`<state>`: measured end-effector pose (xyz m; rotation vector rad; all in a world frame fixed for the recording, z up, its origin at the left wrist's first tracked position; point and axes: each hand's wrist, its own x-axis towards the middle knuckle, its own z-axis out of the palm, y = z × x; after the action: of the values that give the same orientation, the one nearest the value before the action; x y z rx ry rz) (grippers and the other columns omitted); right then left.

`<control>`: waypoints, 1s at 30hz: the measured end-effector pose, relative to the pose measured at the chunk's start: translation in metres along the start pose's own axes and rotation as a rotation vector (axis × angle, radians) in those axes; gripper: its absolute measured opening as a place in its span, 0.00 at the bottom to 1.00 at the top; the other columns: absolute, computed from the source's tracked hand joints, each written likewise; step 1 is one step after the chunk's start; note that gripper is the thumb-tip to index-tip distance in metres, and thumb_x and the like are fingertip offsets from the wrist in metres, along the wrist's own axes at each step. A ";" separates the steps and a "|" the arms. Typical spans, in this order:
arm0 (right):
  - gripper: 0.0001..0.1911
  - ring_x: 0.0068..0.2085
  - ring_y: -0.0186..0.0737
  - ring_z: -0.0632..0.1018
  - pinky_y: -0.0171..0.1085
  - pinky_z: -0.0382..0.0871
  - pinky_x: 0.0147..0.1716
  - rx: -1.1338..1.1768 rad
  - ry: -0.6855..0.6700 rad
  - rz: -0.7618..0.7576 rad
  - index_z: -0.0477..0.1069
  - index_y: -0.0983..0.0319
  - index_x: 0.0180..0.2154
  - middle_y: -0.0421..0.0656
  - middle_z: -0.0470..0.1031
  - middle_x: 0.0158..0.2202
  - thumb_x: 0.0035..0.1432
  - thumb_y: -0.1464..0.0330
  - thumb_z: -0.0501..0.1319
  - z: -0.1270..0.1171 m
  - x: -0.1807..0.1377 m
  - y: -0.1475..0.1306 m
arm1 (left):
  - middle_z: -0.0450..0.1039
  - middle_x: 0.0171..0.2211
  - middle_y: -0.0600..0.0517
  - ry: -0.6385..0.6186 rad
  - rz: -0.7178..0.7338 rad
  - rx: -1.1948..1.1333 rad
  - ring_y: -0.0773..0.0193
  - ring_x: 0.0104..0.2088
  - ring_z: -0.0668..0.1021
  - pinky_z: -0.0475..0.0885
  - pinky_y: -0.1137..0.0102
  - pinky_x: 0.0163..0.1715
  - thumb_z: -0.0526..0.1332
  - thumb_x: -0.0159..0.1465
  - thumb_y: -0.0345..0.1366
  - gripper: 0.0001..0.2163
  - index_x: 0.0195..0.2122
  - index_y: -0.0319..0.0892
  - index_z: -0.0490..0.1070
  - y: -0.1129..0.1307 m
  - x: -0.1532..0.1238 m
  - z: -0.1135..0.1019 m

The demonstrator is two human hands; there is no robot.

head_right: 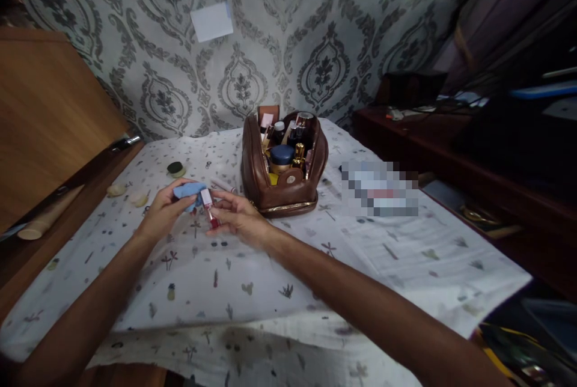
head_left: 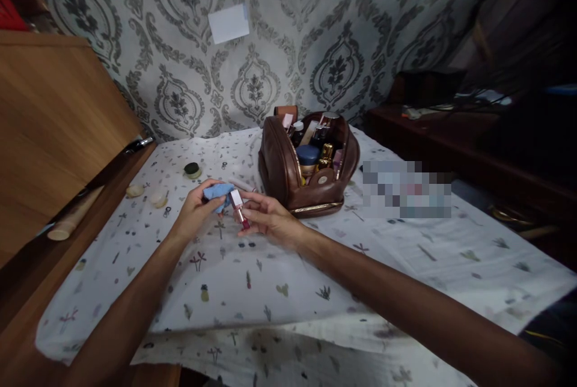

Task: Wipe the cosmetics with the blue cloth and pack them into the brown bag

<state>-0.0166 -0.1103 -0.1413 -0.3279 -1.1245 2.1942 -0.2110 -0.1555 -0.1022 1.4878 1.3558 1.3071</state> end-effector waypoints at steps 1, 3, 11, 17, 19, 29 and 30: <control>0.29 0.36 0.35 0.78 0.41 0.79 0.38 0.010 0.002 0.011 0.76 0.59 0.49 0.39 0.79 0.37 0.44 0.65 0.77 0.000 0.000 -0.001 | 0.70 0.35 0.52 0.010 -0.014 -0.015 0.64 0.33 0.73 0.73 0.73 0.27 0.67 0.59 0.42 0.15 0.44 0.42 0.72 -0.001 0.000 0.001; 0.26 0.36 0.34 0.78 0.38 0.77 0.39 0.011 0.026 0.010 0.77 0.60 0.46 0.40 0.79 0.38 0.43 0.65 0.78 0.000 0.001 -0.001 | 0.70 0.35 0.52 0.022 -0.032 -0.033 0.65 0.32 0.73 0.74 0.73 0.27 0.67 0.59 0.43 0.16 0.44 0.41 0.71 -0.001 -0.001 0.003; 0.24 0.32 0.31 0.76 0.33 0.71 0.34 -0.074 0.133 -0.171 0.77 0.57 0.43 0.36 0.78 0.33 0.42 0.64 0.78 0.002 0.002 -0.006 | 0.71 0.31 0.54 -0.079 -0.155 -0.057 0.66 0.28 0.73 0.72 0.73 0.22 0.67 0.56 0.40 0.13 0.39 0.41 0.73 0.001 -0.004 0.011; 0.31 0.37 0.36 0.78 0.38 0.76 0.40 -0.257 0.177 -0.356 0.70 0.57 0.50 0.38 0.77 0.35 0.44 0.60 0.76 0.006 0.000 -0.009 | 0.71 0.29 0.53 -0.261 -0.290 -0.199 0.67 0.27 0.72 0.69 0.74 0.20 0.70 0.53 0.40 0.14 0.37 0.40 0.73 0.001 -0.008 0.021; 0.29 0.38 0.37 0.78 0.38 0.76 0.43 -0.377 0.178 -0.432 0.69 0.58 0.49 0.38 0.76 0.36 0.48 0.60 0.74 0.005 -0.001 -0.008 | 0.70 0.28 0.54 -0.264 -0.321 -0.239 0.68 0.25 0.72 0.68 0.75 0.20 0.71 0.52 0.41 0.15 0.36 0.39 0.73 0.000 -0.009 0.022; 0.22 0.45 0.43 0.77 0.44 0.74 0.49 -1.271 0.117 -0.878 0.62 0.57 0.61 0.47 0.75 0.45 0.67 0.64 0.59 0.002 -0.017 -0.012 | 0.72 0.25 0.53 -0.266 -0.379 -0.281 0.68 0.22 0.72 0.67 0.75 0.19 0.73 0.51 0.42 0.17 0.35 0.37 0.74 -0.002 -0.008 0.019; 0.23 0.44 0.42 0.77 0.44 0.74 0.49 -1.298 0.120 -0.887 0.60 0.57 0.62 0.47 0.75 0.46 0.68 0.64 0.58 0.003 -0.019 -0.014 | 0.73 0.25 0.53 -0.270 -0.372 -0.305 0.68 0.22 0.73 0.68 0.75 0.19 0.73 0.52 0.42 0.16 0.36 0.37 0.74 -0.002 -0.009 0.021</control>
<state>0.0030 -0.1185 -0.1299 -0.3611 -1.9789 0.4918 -0.1907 -0.1618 -0.1104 1.0952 1.1316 0.9833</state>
